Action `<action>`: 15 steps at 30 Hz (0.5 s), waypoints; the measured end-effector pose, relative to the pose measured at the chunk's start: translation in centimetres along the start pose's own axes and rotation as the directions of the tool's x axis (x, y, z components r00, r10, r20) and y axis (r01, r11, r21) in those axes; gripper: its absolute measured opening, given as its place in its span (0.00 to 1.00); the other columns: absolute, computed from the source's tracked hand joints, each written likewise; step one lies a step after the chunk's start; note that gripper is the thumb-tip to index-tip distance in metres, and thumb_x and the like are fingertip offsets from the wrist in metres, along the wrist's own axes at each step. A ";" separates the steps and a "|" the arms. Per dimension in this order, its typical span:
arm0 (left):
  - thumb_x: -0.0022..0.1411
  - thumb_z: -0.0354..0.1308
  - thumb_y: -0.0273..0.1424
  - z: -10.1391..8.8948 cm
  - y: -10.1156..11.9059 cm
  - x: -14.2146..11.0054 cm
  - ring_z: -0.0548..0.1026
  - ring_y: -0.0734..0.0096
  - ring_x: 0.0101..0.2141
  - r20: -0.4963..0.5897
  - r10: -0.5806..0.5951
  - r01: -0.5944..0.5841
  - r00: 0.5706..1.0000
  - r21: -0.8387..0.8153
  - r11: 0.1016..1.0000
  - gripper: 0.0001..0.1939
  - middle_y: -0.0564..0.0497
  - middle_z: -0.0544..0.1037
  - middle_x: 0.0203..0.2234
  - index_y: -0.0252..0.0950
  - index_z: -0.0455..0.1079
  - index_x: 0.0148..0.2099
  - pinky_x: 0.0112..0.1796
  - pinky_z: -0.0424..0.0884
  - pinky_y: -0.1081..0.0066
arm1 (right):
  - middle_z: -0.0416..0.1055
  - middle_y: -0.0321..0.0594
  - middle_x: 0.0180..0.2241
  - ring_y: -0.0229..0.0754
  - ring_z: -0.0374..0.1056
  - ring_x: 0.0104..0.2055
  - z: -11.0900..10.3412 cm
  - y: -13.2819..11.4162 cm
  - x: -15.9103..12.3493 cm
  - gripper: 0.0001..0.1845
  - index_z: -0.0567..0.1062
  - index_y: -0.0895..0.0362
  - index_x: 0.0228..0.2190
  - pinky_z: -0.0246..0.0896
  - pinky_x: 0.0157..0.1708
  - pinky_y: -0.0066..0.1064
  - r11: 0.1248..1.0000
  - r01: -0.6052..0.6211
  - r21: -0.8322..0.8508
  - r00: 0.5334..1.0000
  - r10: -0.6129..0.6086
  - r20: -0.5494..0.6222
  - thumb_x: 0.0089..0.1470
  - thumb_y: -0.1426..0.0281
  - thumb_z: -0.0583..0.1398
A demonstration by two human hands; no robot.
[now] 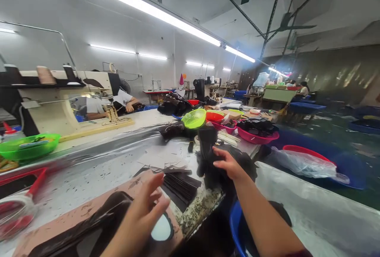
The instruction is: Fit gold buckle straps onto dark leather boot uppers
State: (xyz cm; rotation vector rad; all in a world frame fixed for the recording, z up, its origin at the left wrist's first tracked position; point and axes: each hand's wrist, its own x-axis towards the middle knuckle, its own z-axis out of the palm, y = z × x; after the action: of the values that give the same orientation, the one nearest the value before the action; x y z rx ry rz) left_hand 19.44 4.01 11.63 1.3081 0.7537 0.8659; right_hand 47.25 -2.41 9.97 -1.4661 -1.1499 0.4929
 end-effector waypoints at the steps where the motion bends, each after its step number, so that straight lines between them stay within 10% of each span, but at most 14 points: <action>1: 0.36 0.70 0.30 1.7 0.4 0.7 0.62 0.55 0.53 0.035 0.021 -0.021 0.999 -0.018 1.000 0.30 0.45 0.70 0.49 0.39 0.69 0.45 0.47 0.65 0.67 | 0.71 0.40 0.37 0.47 0.65 0.40 1.3 -1.2 -1.2 0.08 0.63 0.55 0.18 0.59 0.38 0.34 0.998 0.063 0.020 0.992 -0.064 0.110 0.33 0.70 0.60; 3: 0.34 0.70 0.29 4.4 1.0 1.9 0.66 0.54 0.49 0.088 0.020 -0.012 0.996 -0.094 0.996 0.30 0.44 0.73 0.45 0.36 0.68 0.44 0.43 0.67 0.67 | 0.68 0.40 0.32 0.42 0.64 0.33 3.3 -3.5 -3.5 0.11 0.56 0.55 0.14 0.58 0.33 0.31 0.964 0.263 0.037 0.890 -0.257 0.377 0.34 0.73 0.57; 6: 0.34 0.70 0.33 6.5 0.9 2.3 0.73 0.62 0.34 0.154 -0.041 0.072 0.987 -0.199 0.977 0.23 0.47 0.77 0.29 0.32 0.70 0.36 0.35 0.69 0.71 | 0.60 0.36 0.24 0.37 0.56 0.25 4.7 -6.1 -6.1 0.12 0.53 0.54 0.15 0.52 0.25 0.28 0.907 0.418 0.047 0.789 -0.388 0.477 0.35 0.73 0.55; 11: 0.40 0.67 0.35 6.6 1.0 1.6 0.73 0.69 0.24 0.076 -0.116 0.137 0.990 -0.418 0.898 0.15 0.50 0.76 0.21 0.32 0.72 0.30 0.27 0.69 0.73 | 0.55 0.33 0.21 0.36 0.52 0.24 5.2 -5.5 -8.8 0.13 0.53 0.54 0.16 0.50 0.24 0.27 0.958 0.274 0.080 0.860 -0.282 0.425 0.41 0.68 0.54; 15: 0.43 0.66 0.30 5.5 4.1 2.2 0.74 0.70 0.22 -0.026 -0.074 0.055 0.997 -0.441 0.896 0.10 0.50 0.77 0.22 0.33 0.72 0.30 0.25 0.71 0.73 | 0.50 0.26 0.15 0.32 0.51 0.15 6.7 -2.3 -11.2 0.13 0.53 0.53 0.19 0.46 0.16 0.24 0.992 -0.117 0.057 0.940 0.092 0.329 0.43 0.67 0.56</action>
State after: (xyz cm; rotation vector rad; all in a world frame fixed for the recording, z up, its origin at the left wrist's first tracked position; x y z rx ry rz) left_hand 24.79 3.42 16.40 0.8589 0.5850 0.9468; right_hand 36.07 -8.87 7.01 -1.4177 -1.2989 0.8699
